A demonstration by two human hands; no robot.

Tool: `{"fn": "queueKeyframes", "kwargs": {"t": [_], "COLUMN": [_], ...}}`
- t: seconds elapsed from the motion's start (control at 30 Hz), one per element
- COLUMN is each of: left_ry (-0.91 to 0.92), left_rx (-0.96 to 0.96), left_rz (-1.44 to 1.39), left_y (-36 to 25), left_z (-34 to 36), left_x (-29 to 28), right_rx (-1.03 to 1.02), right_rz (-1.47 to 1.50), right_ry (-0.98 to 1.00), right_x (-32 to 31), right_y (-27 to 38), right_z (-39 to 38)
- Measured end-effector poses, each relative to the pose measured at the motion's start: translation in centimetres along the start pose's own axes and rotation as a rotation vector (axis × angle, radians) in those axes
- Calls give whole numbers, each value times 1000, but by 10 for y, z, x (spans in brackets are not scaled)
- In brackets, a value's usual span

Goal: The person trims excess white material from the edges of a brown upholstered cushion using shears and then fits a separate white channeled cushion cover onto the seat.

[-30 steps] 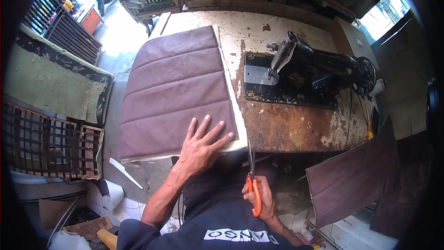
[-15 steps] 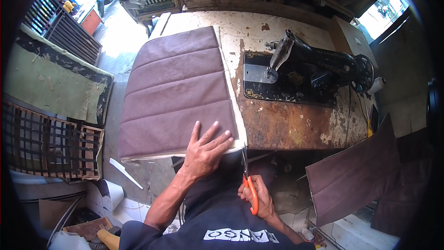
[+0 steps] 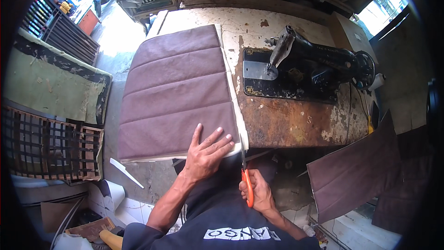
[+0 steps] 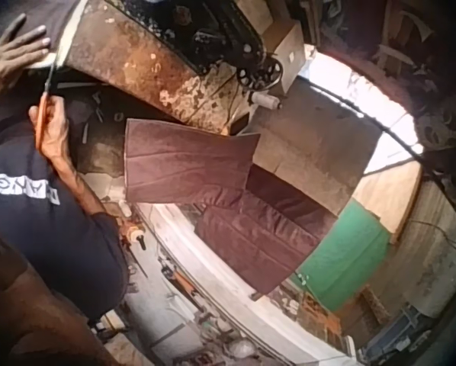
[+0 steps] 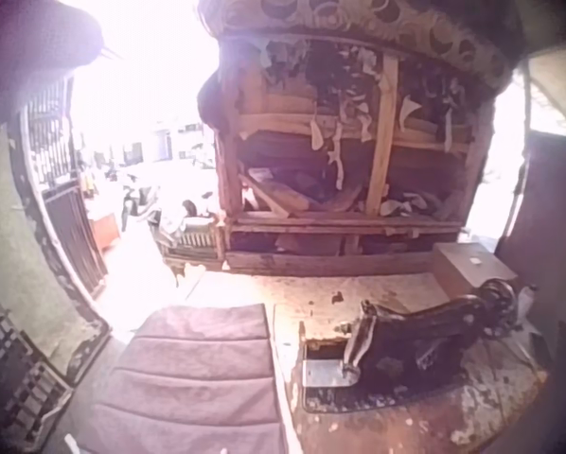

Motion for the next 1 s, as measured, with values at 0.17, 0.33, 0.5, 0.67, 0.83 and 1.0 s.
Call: {"fn": "queueKeyframes", "kwargs": {"t": [0.17,0.33,0.5,0.67,0.83,1.0], "left_ry": [-8,7,1,22,35,48], "left_rx": [-53,-97,-55,-63,-53,-53], "left_rz": [14,97,41,32,-14,-35], "left_y": [-7,-12,-18,-24,-30,-34], "left_z": [7,13,0,-7,-18,-27], "left_x": [-2,0,-5,-8,-13,-19], "right_rx": [82,-5,-124,54,-82,58], "right_rz": [-3,-39,33,63,181,103], "right_ry": [-42,-26,-14,-28,0,-14], "right_x": [-4,-3,4,13,17,19], "right_y": [-1,0,-4,9,9,13], "right_z": [1,4,20,11,20,17]}}
Point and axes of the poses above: each hand's wrist, its own z-axis towards the middle knuckle, its own x-axis out of the palm, y = z × x, the point moved 2 cm from there along z, towards the middle knuckle, and after that the axes turned 15 degrees about z, right-handed, at the moved point
